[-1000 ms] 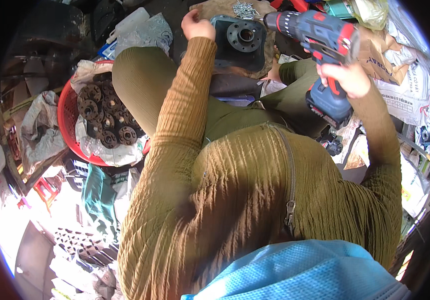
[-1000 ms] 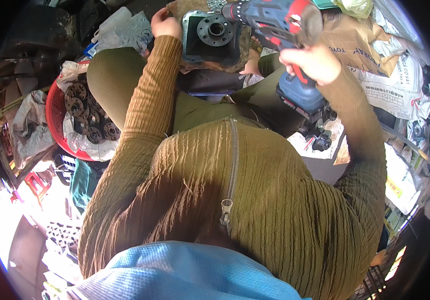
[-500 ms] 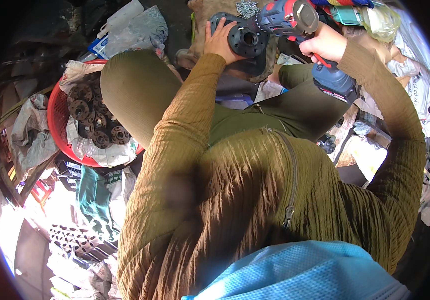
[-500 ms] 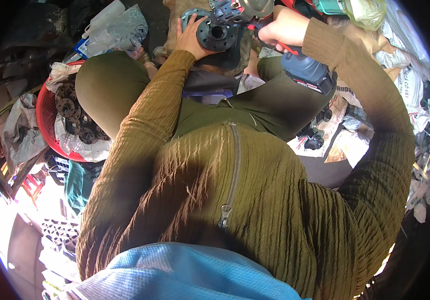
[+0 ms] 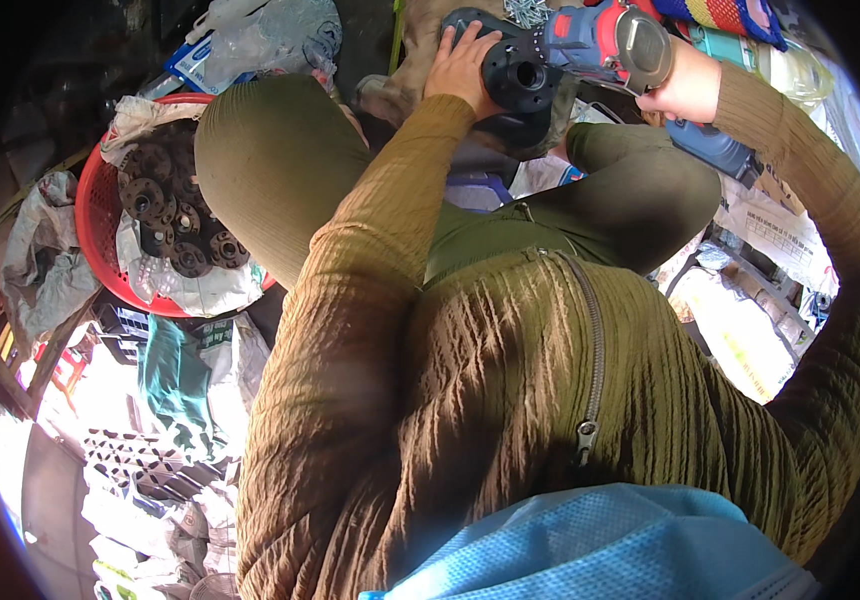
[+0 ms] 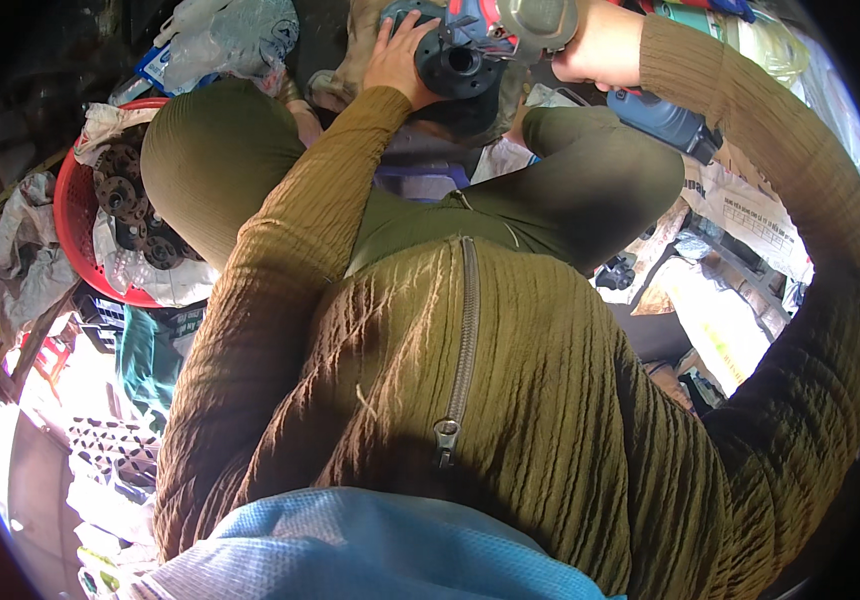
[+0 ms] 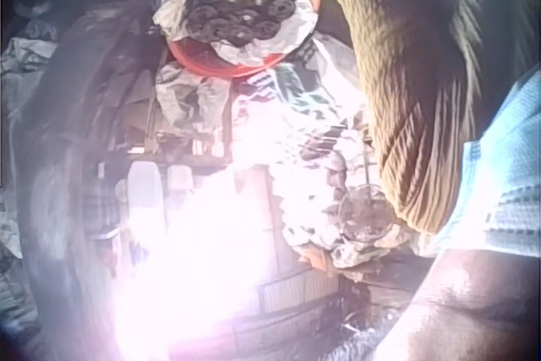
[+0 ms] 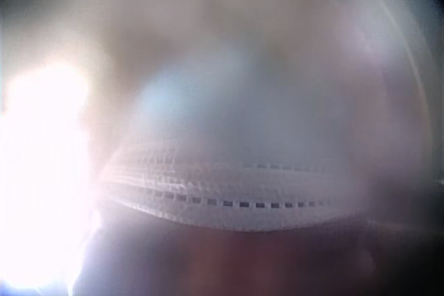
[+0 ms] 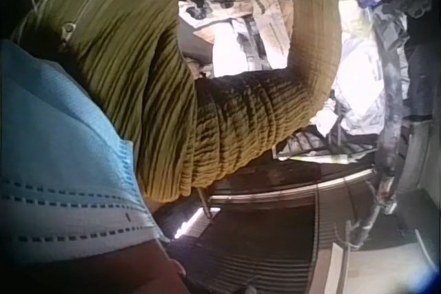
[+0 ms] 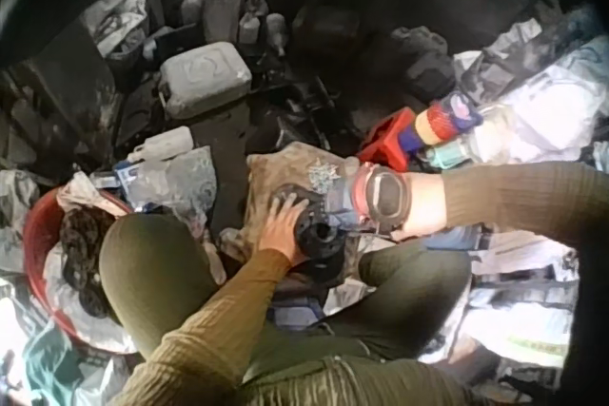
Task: The person sits on the floor and uses a cordless drill to fasten screws into a circular metal part. They repeatedly pick up the part, align it, and drive screws into it, then place the finished unit into a red basket.
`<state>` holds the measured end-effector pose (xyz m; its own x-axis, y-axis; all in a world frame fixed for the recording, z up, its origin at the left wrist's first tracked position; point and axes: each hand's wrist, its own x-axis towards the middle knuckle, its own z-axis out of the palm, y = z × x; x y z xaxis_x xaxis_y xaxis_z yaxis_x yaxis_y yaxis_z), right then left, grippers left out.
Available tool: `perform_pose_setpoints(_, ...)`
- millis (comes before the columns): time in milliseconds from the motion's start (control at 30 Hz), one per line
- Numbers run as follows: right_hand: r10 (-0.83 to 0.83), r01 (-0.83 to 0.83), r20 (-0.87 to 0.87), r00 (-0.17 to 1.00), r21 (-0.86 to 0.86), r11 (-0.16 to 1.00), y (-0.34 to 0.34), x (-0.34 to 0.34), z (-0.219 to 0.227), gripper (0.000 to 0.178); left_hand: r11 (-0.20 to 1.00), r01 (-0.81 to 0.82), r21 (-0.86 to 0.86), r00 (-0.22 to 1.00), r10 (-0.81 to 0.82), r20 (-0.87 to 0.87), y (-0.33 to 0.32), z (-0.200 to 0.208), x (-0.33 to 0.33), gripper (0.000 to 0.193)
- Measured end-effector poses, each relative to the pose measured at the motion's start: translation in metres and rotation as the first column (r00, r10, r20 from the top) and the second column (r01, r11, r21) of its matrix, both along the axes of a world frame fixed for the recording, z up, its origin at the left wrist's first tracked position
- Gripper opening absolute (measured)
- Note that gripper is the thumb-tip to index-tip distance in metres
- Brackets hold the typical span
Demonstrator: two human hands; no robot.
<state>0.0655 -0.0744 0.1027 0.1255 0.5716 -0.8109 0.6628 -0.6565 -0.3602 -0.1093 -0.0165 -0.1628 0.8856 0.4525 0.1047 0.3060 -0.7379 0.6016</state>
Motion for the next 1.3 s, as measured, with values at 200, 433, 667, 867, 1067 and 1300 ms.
perform_pose_setpoints(200,0.016,-0.016,0.002,1.000,-0.074,0.997,0.006,-0.004,-0.004,0.021,0.999,-0.017,-0.032,1.000,0.018,0.013,0.001,-0.001,0.000,0.091)
perform_pose_setpoints(433,0.166,-0.149,0.081,0.983,-0.177,0.973,0.008,0.000,-0.017,0.019,1.000,-0.020,-0.001,1.000,0.020,0.006,0.000,-0.005,0.001,0.087)
perform_pose_setpoints(667,-0.121,0.121,-0.025,0.992,-0.031,0.992,-0.015,-0.013,-0.023,0.014,1.000,-0.010,0.019,0.999,0.009,0.034,0.000,-0.003,0.001,0.092)
perform_pose_setpoints(867,-0.333,0.357,-0.153,0.931,0.172,0.918,-0.049,-0.026,0.001,0.017,1.000,0.015,0.017,1.000,-0.016,0.009,0.001,-0.005,0.002,0.102)
perform_pose_setpoints(1067,-0.533,0.676,-0.436,0.725,0.302,0.673,-0.158,-0.048,0.063,0.029,0.978,0.136,-0.157,0.988,-0.145,-0.050,0.033,0.001,0.004,0.075)
perform_pose_setpoints(1300,-0.710,0.815,-0.401,0.579,0.304,0.494,-0.245,-0.082,0.065,0.019,0.976,-0.102,-0.191,0.993,0.111,0.041,0.089,-0.005,0.085,0.025)
